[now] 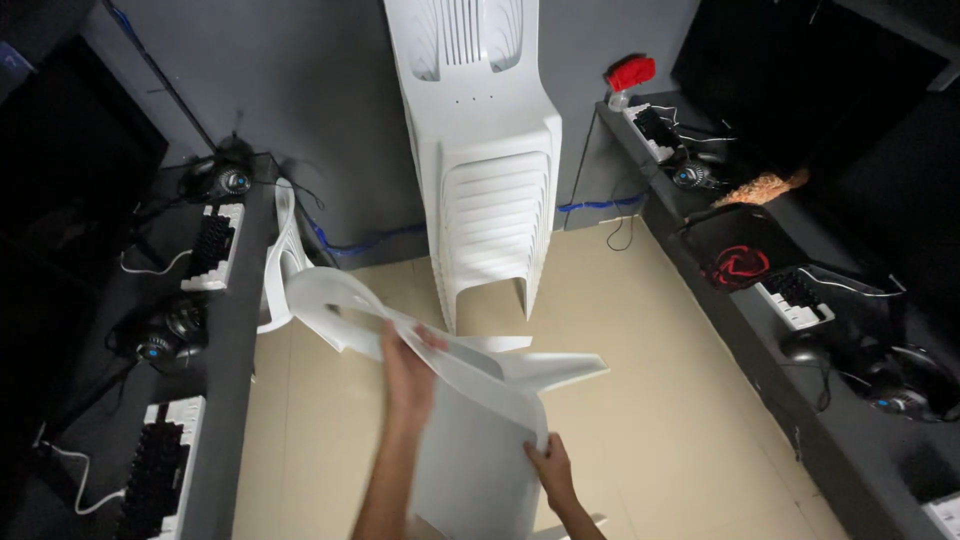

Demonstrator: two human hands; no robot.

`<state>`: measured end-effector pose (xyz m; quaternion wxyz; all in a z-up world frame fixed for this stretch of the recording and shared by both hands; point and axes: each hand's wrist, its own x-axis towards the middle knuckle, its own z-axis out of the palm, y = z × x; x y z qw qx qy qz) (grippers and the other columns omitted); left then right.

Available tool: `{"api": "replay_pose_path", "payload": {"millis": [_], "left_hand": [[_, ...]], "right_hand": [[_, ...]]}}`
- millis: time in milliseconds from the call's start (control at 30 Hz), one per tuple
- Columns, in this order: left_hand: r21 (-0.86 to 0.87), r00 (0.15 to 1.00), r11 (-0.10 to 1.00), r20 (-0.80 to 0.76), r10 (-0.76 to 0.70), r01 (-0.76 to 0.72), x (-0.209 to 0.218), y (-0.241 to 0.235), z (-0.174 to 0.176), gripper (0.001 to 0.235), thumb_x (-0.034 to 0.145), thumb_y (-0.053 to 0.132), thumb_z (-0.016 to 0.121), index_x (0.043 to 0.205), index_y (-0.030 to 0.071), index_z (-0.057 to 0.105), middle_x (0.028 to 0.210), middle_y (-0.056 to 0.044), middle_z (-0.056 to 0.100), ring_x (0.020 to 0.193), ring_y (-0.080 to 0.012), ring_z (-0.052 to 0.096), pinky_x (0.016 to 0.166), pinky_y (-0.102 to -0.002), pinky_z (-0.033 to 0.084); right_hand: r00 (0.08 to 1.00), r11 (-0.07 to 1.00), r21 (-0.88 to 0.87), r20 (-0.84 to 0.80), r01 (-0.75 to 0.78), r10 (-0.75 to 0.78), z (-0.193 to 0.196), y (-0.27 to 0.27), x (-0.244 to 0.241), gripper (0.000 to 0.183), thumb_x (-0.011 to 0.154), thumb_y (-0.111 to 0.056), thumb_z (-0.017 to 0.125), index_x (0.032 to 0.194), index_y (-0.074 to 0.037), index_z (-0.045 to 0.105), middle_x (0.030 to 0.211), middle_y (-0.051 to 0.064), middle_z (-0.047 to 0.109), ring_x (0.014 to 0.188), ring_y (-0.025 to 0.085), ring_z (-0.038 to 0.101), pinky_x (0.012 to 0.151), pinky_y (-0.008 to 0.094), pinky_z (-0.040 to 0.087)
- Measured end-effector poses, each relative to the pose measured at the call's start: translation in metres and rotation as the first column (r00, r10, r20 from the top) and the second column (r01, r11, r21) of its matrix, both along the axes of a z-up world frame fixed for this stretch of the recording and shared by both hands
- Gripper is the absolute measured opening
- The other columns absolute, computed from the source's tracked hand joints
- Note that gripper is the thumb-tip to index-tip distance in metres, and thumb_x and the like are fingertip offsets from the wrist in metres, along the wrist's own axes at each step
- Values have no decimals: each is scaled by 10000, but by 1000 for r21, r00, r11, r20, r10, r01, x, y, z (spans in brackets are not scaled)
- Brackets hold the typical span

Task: The person repeatedly picks up white plastic chairs from a row of computer desks and stacks them against a wall. The task involves lifting each chair by hand and placing it on top of a growing pile of identical chairs.

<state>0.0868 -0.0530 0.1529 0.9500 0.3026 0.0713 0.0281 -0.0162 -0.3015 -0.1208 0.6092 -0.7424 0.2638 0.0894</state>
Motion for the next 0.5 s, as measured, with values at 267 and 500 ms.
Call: {"api": "replay_pose_path", "payload": {"millis": [267,500], "left_hand": [[176,984,975,144,108,-133,43,81,-26,507,1068,533,412,1105,45,543,985,-100,625,974,-264,620,950,-444,493],[168,953,955,224,205,-245,45,93,-151,587,1064,520,349,1445,75,384,1302,-60,573,1188,-193,556,1110,-407,405]], "right_hand": [[994,996,-90,111,-14,24,125,5,14,333,835,-240,749,1063,-23,642,892,125,728,751,205,709,690,358,581],[975,981,-131,153,-142,161,199,28,16,379,728,-139,752,1053,0,614,908,159,719,794,249,725,725,381,597]]}}
